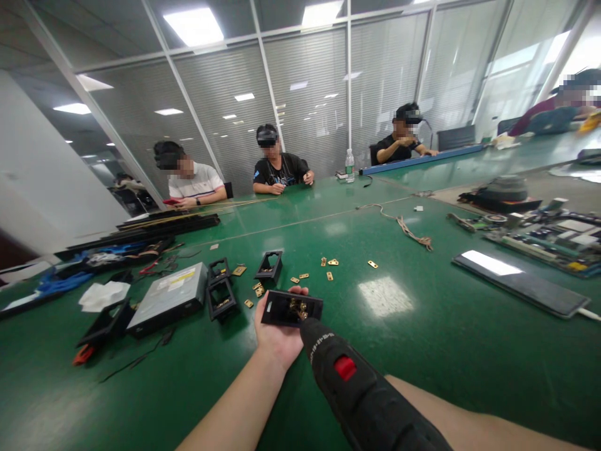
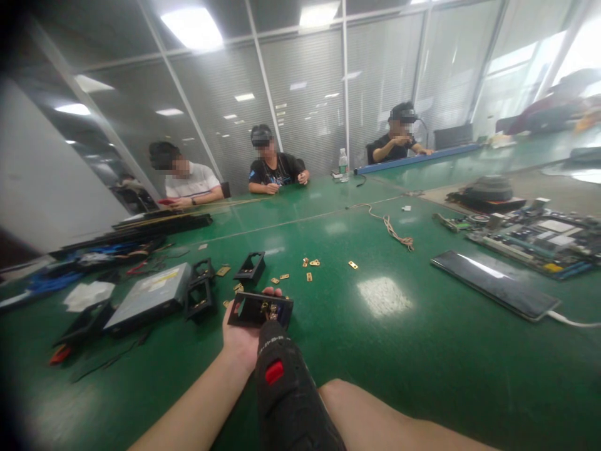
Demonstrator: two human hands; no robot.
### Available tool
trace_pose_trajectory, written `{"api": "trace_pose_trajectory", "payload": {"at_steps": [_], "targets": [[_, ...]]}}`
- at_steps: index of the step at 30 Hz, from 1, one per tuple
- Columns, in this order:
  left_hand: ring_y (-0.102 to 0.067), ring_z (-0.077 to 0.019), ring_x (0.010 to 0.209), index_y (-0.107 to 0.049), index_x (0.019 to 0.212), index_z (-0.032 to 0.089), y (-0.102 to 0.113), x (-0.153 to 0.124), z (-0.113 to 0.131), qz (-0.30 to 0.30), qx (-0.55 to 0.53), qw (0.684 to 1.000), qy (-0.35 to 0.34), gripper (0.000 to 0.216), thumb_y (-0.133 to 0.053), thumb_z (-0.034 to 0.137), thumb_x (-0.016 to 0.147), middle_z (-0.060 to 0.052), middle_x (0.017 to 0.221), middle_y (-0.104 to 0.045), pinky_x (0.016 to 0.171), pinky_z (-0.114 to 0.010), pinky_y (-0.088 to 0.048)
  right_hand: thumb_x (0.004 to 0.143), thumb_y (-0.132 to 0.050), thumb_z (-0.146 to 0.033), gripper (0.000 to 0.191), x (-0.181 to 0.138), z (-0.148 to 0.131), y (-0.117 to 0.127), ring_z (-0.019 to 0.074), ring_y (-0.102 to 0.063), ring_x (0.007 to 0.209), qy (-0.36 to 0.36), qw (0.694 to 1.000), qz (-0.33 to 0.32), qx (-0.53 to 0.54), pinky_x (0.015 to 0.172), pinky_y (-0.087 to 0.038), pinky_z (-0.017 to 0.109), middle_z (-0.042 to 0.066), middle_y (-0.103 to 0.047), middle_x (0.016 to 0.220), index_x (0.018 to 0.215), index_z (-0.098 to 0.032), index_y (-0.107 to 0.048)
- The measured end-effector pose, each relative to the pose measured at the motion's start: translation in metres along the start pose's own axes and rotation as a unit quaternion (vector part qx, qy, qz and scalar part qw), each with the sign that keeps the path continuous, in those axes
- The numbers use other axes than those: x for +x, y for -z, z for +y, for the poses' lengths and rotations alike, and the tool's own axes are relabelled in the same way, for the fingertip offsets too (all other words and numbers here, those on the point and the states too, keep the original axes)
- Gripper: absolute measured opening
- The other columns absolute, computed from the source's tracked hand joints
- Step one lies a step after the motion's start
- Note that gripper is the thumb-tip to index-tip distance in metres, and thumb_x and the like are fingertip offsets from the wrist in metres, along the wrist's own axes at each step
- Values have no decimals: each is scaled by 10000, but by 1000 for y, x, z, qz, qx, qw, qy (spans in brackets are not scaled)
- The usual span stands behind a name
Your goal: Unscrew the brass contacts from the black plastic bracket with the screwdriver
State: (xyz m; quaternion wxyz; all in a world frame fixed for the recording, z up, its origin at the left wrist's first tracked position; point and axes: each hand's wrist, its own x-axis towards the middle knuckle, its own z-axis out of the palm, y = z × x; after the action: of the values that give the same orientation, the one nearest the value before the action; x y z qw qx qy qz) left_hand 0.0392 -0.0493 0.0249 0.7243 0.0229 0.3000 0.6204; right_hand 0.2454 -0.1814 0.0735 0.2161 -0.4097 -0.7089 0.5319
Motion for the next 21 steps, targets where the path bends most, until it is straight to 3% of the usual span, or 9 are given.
{"api": "trace_pose_trajectory", "payload": {"at_steps": [8, 13, 17, 21], "targets": [[-777, -315, 850, -791, 909, 72, -5, -3, -1, 21, -3, 1000, -6, 451, -559, 458, 890, -207, 927, -786, 901, -518, -628, 1104, -528, -445, 355, 58, -1, 16, 214, -703, 1032, 7, 999, 36, 1, 878, -623, 358, 85, -694, 1207, 1239, -159, -689], [-774, -315, 836, -790, 915, 73, -3, -2, -1, 11, 5, 1000, 0, 454, -569, 468, 882, -202, 920, -788, 839, -498, -638, 1108, -525, -432, 359, 33, 1, 11, 231, -699, 1058, 8, 1000, 10, -16, 907, -620, 385, 82, -686, 1203, 1237, -137, -681], [-770, -318, 829, -789, 931, 53, -1, -1, 0, 5, 17, 1000, 4, 476, -571, 473, 873, -221, 932, -786, 779, -468, -637, 1062, -623, -427, 245, 2, 0, 7, 200, -682, 1064, 11, 999, -15, -33, 887, -621, 353, 102, -688, 1239, 1204, -243, -699], [-768, -324, 837, -788, 952, 58, -3, -2, -1, 9, 18, 1000, -4, 476, -565, 470, 870, -216, 932, -785, 808, -488, -635, 1058, -629, -425, 242, -6, 2, 8, 211, -672, 1104, 8, 999, -26, -43, 903, -619, 360, 103, -675, 1272, 1222, -259, -696]]}}
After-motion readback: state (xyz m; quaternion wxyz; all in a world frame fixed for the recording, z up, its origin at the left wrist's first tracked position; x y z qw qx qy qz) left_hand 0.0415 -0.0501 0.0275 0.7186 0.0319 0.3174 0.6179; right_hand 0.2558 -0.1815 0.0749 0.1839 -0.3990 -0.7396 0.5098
